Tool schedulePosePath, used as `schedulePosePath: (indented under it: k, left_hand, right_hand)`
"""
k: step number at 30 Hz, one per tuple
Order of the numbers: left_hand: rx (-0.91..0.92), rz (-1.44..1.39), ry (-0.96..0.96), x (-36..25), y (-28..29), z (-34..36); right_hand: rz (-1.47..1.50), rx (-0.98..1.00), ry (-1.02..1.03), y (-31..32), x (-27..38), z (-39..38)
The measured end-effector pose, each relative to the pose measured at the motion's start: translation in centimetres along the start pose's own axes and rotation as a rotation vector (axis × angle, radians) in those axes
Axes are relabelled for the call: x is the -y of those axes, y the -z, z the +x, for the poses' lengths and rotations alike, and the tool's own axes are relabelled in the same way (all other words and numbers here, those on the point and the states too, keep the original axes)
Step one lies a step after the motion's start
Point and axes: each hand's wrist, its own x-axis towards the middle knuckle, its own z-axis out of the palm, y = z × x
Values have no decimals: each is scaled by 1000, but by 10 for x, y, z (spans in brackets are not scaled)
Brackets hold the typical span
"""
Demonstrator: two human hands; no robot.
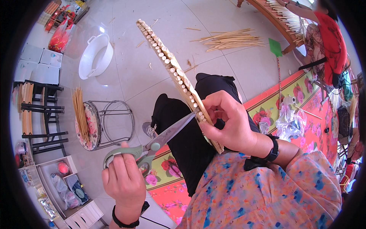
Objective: The person trims the ends of wooden sticks along the edge of a semi-circular wooden fan using shears and then weaves a white thread through the sticks to secure them.
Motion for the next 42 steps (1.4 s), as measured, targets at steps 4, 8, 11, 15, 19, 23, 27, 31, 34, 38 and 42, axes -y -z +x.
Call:
schedulePosePath:
  k: [4, 8, 11, 15, 19, 23, 27, 31, 34, 38, 42]
  left_hand:
    - [18, -54, 4, 0, -2, -3]
    - [78, -305, 53, -2, -8, -10]
    - [148, -553, 139, -11, -24, -23]
    - [160, -696, 231, -20, -33, -30]
    - [155, -692, 240, -19, -37, -36]
    - [171, -747, 242, -15, -36, -37]
    - [206, -664, 230, -11, -29, -34]
    - [137, -524, 184, -9, -24, -22]
    - [91, -385, 167, -8, -24, -21]
    - [67, -373, 155, -8, -19, -20]
    - [135, -379, 183, -7, -13, -22]
  right_hand:
    - [-52, 36, 34, 1, 6, -1]
    - [-46, 31, 27, 0, 2, -3]
    - [-22, 27, 6, -2, 3, -3]
    - [34, 26, -7, -5, 3, -1]
    - [3, 29, -1, -5, 2, -1]
    - [11, 32, -15, -5, 1, -1]
    - [27, 35, -17, -5, 2, 0]
    - [22, 32, -28, -4, 3, 1]
    - [17, 94, -24, 0, 4, 0]
    - [11, 84, 6, -1, 4, 0]
    - [39, 41, -40, -2, 3, -1]
